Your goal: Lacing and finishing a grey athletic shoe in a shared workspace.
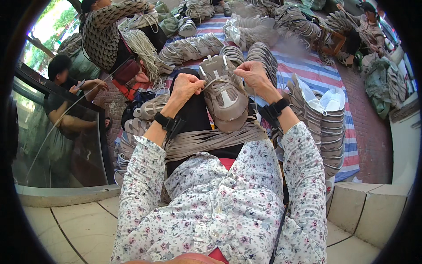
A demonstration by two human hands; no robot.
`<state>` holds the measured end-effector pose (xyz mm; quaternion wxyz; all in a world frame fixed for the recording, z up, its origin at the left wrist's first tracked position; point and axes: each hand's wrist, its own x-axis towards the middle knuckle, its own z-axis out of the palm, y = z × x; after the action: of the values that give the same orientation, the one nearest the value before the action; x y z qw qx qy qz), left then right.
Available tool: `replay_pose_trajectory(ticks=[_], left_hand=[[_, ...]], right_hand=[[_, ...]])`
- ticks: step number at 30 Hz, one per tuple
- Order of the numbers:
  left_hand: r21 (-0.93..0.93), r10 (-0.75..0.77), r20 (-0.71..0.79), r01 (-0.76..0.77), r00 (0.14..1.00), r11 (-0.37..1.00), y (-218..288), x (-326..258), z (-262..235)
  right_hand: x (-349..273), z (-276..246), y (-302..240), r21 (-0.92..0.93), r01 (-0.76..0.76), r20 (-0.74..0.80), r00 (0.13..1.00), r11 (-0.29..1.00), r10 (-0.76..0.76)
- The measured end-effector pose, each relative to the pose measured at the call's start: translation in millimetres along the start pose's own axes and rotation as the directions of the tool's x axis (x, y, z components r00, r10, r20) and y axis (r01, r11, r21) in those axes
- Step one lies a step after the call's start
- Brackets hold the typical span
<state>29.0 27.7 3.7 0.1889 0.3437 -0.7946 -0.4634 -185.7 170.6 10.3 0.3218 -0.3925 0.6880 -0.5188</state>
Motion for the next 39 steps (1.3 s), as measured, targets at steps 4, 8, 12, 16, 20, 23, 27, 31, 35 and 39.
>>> replay_pose_trajectory(ticks=[4,8,12,16,20,23,27,31,35,39], left_hand=[[-0.031,0.002,0.015,-0.001,1.0,1.0,-0.9,3.6,-1.6],[-0.05,-0.012,0.028,0.014,1.0,0.999,-5.8,7.5,0.8],[-0.026,-0.014,0.02,0.014,1.0,1.0,-4.4,7.5,1.7],[0.023,-0.035,0.001,0.035,0.999,0.999,2.5,6.2,1.7],[0.04,-0.017,0.023,0.016,1.0,0.999,5.3,4.1,1.4],[0.014,-0.006,0.032,0.006,0.999,1.0,1.1,2.4,-0.8],[-0.153,0.032,0.119,-0.014,0.992,0.988,-10.4,1.9,-1.7],[-0.214,0.027,0.124,0.0,0.992,0.977,-5.0,-1.6,-5.1],[-0.156,0.026,0.093,-0.011,0.995,0.988,-9.3,2.6,0.7],[-0.037,0.02,0.053,-0.019,0.998,0.999,-3.7,3.6,4.8]], right_hand=[[9.8,2.6,0.5,-0.005,-0.009,-0.006,1.0,1.0,0.009],[18.3,0.9,-11.2,-0.302,0.186,0.006,0.981,0.935,-0.193],[27.0,13.6,-23.2,-0.603,0.356,0.098,0.921,0.714,-0.377],[23.9,7.5,-17.9,-0.51,0.262,0.103,0.964,0.819,-0.245],[13.7,19.5,-21.1,-0.505,0.288,0.039,0.949,0.814,-0.312],[20.2,50.3,-38.4,-0.507,0.69,0.15,0.661,0.517,-0.736],[31.0,65.6,-26.2,-0.41,0.556,0.283,0.831,0.723,-0.478],[40.2,56.0,-32.9,-0.369,0.417,0.32,0.896,0.831,-0.308],[41.4,55.3,-38.1,-0.381,0.405,0.348,0.896,0.831,-0.276],[47.4,48.0,-40.7,-0.394,0.341,0.419,0.893,0.853,-0.164]])
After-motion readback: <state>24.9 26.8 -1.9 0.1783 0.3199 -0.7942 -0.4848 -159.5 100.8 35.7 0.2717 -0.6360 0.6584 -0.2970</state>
